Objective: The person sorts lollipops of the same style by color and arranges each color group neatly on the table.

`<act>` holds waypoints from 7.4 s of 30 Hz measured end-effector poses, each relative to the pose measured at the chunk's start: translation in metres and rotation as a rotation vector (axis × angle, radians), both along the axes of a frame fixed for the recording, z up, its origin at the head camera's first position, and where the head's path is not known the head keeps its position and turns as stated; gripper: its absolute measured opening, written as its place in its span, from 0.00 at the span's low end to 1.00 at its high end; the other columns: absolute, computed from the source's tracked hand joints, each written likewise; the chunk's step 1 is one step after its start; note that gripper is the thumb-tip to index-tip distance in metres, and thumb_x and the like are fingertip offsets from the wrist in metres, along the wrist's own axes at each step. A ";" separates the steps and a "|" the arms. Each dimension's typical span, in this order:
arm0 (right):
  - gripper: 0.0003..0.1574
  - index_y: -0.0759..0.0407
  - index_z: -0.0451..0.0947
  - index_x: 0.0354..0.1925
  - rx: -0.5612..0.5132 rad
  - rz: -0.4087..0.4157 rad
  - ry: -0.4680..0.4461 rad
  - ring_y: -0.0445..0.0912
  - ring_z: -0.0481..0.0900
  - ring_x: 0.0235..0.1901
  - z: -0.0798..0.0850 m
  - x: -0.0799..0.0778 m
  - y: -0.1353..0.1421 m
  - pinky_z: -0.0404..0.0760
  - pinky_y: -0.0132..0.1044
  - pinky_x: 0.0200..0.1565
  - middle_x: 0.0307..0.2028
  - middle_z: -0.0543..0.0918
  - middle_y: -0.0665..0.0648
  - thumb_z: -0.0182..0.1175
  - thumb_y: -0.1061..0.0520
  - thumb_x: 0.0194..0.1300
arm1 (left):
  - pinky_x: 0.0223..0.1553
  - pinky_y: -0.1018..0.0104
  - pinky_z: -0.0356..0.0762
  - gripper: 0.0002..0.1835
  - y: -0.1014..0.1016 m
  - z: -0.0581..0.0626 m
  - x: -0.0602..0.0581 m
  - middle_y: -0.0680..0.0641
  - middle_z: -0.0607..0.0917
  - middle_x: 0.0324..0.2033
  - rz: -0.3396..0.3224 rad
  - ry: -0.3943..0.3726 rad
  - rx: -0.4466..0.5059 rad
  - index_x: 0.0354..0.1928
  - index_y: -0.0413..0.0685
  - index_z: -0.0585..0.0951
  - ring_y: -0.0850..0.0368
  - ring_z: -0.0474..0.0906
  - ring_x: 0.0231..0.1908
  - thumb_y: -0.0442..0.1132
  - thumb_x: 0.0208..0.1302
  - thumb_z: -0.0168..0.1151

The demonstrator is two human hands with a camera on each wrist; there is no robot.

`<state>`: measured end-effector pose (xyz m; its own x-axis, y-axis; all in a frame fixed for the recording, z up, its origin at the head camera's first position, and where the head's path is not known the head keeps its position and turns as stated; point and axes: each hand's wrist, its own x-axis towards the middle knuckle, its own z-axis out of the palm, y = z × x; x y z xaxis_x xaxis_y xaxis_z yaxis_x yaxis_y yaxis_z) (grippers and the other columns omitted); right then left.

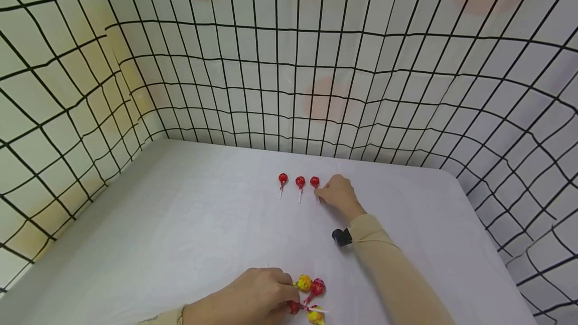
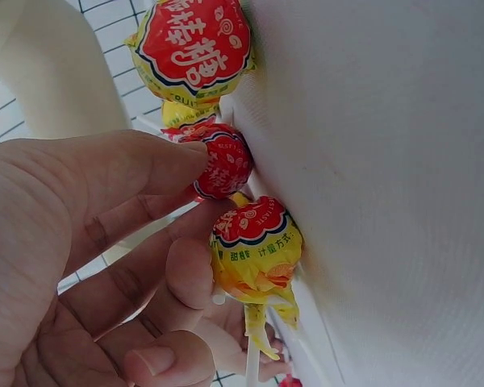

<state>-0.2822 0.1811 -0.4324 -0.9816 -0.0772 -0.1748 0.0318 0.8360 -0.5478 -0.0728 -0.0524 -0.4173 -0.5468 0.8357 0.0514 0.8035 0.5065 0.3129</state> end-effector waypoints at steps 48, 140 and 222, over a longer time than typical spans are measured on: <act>0.21 0.56 0.87 0.20 0.054 0.020 -0.081 0.46 0.74 0.35 0.008 -0.001 -0.008 0.70 0.36 0.35 0.22 0.83 0.52 0.69 0.48 0.65 | 0.43 0.85 0.79 0.10 -0.001 0.001 -0.001 0.63 0.91 0.42 0.014 -0.070 -0.022 0.48 0.61 0.92 0.77 0.80 0.39 0.41 0.67 0.76; 0.15 0.54 0.84 0.38 -0.284 0.327 -0.150 0.38 0.73 0.24 0.005 0.177 0.039 0.71 0.30 0.25 0.27 0.81 0.48 0.77 0.47 0.65 | 0.31 0.88 0.67 0.04 0.001 0.000 0.005 0.66 0.82 0.28 0.000 0.048 0.016 0.39 0.62 0.90 0.76 0.67 0.29 0.41 0.68 0.76; 0.12 0.53 0.85 0.38 -0.330 0.330 -0.128 0.34 0.72 0.23 0.002 0.181 0.036 0.69 0.27 0.25 0.26 0.84 0.46 0.76 0.48 0.65 | 0.30 0.87 0.69 0.06 0.002 -0.001 0.006 0.66 0.85 0.29 0.008 0.113 0.000 0.39 0.62 0.89 0.77 0.70 0.30 0.44 0.65 0.79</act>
